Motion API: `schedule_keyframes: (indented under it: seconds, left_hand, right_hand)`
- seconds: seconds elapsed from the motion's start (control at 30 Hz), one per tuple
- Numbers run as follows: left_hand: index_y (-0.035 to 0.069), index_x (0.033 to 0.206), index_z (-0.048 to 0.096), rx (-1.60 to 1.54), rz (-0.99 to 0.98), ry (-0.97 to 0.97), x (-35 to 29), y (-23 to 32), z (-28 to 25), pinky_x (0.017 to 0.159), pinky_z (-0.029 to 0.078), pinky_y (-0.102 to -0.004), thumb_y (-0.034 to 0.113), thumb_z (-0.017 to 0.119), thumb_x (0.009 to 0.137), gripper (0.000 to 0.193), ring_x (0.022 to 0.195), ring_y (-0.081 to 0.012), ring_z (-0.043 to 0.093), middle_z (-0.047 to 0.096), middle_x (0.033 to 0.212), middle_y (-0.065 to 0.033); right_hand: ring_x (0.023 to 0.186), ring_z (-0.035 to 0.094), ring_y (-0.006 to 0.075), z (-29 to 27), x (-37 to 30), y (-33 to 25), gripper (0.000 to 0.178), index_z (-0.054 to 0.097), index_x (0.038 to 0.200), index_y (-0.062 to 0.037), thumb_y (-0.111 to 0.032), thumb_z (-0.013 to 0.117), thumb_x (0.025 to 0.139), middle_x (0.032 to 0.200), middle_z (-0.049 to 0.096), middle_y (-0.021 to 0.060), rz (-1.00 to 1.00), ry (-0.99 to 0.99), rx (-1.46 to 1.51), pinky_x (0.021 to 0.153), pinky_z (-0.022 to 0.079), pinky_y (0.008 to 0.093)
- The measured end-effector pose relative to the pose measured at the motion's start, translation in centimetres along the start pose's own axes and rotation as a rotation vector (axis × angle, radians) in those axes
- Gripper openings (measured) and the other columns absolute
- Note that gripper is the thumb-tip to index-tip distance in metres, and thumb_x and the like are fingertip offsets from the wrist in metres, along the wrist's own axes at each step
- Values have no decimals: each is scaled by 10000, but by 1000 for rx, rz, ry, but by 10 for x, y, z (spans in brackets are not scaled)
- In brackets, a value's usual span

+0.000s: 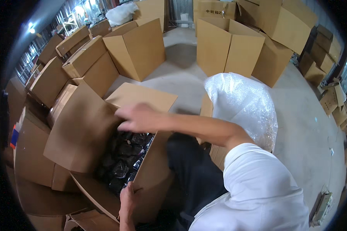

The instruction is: The person packs electronic components into a cardboard box by hand.

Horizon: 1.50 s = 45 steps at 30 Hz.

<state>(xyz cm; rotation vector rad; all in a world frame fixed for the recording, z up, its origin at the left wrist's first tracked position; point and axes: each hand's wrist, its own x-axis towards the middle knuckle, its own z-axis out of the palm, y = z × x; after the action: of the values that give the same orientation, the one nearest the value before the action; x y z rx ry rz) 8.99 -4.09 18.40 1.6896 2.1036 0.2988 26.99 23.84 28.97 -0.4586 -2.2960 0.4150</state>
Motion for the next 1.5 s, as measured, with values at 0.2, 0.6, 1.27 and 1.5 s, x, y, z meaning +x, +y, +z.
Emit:
schedule_keyframes:
  seconds: [0.2, 0.6, 1.27, 1.5]
  left_hand:
    - [38, 1053, 592, -32, -20, -14, 12, 13, 1, 753, 528, -514, 240, 761, 793, 370, 881, -440, 672, 704, 910, -230]
    - [38, 1113, 608, -99, 0, 33, 8, 7, 1, 759, 529, -504, 208, 743, 776, 401, 882, -429, 673, 708, 922, -220]
    - [-51, 1299, 545, -293, 528, 945, 23, 142, -75, 966, 471, -429, -35, 685, 749, 567, 1090, -379, 605, 629, 1158, -207]
    - [-29, 1129, 676, -128, 344, 1106, -53, 93, -156, 845, 531, -324, -171, 592, 739, 424, 914, -244, 667, 672, 972, -141]
  right_hand:
    - [1194, 543, 427, -150, -155, 215, 643, 536, 1237, 63, -432, 699, 862, 1239, 566, 269, 897, 413, -718, 1022, 442, 498]
    - [889, 647, 359, -226, -274, 260, 189, 647, 860, -38, -223, 626, 891, 946, 647, 164, 997, 456, -977, 786, 530, 448]
    - [1045, 658, 317, -82, -59, -66, 260, 658, 1096, -13, -136, 710, 873, 1147, 680, 146, -677, 9, 113, 948, 515, 438]
    - [1169, 617, 269, -76, -63, 22, 560, 520, 1365, 8, -316, 687, 940, 1294, 622, 175, 236, -334, 215, 1010, 477, 371]
